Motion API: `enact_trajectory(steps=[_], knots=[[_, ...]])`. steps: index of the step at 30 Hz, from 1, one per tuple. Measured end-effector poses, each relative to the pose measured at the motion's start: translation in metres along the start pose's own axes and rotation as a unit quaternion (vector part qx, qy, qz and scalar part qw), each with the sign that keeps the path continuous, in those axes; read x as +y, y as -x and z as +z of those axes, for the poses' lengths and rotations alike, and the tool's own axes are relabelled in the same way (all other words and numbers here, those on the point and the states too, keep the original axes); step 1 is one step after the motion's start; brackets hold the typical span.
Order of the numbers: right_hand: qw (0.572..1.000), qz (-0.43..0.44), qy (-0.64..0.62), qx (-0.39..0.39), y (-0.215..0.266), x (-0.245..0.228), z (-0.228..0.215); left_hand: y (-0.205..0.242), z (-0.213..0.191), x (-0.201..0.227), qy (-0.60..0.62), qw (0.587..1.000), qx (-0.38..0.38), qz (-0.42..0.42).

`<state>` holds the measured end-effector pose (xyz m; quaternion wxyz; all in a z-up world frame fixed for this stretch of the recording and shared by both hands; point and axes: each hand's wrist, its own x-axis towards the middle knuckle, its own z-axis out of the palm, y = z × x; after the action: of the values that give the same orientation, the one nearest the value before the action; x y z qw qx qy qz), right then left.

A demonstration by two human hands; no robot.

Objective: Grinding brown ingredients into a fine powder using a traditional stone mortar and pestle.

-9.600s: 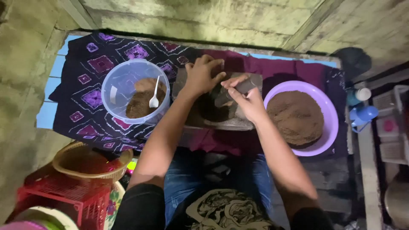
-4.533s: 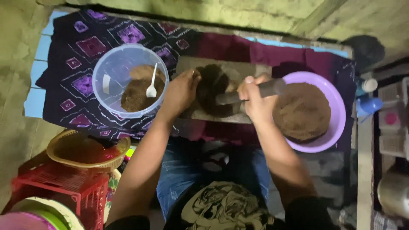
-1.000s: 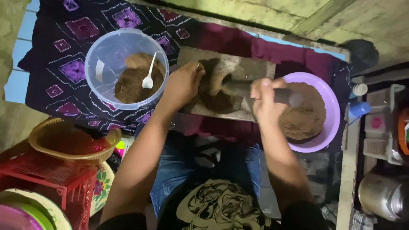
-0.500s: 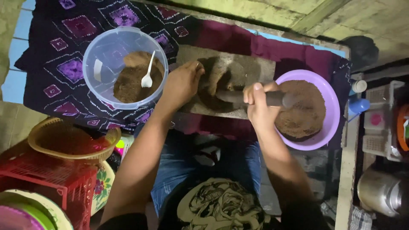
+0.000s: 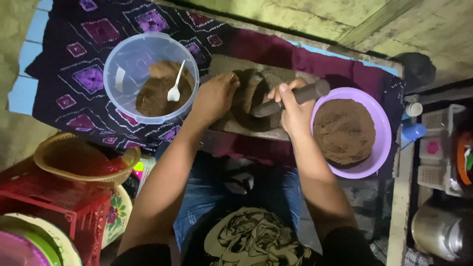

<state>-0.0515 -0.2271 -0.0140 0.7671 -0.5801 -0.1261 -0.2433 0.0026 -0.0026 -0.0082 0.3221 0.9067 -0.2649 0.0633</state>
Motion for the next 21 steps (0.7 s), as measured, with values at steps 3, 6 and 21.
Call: enact_trajectory(steps=[3,6,21], knots=[[0.999,0.026,-0.027,0.023,0.000,0.010,-0.008,0.000,-0.003,0.001,0.006,1.000,-0.009,0.001],[0.977,0.141,0.113,0.115,-0.025,-0.041,-0.042,0.000,-0.001,0.001,0.007,1.000,-0.002,-0.008],[1.000,0.004,-0.025,-0.016,-0.011,-0.028,0.023,-0.001,-0.002,-0.002,-0.001,1.000,-0.020,-0.008]])
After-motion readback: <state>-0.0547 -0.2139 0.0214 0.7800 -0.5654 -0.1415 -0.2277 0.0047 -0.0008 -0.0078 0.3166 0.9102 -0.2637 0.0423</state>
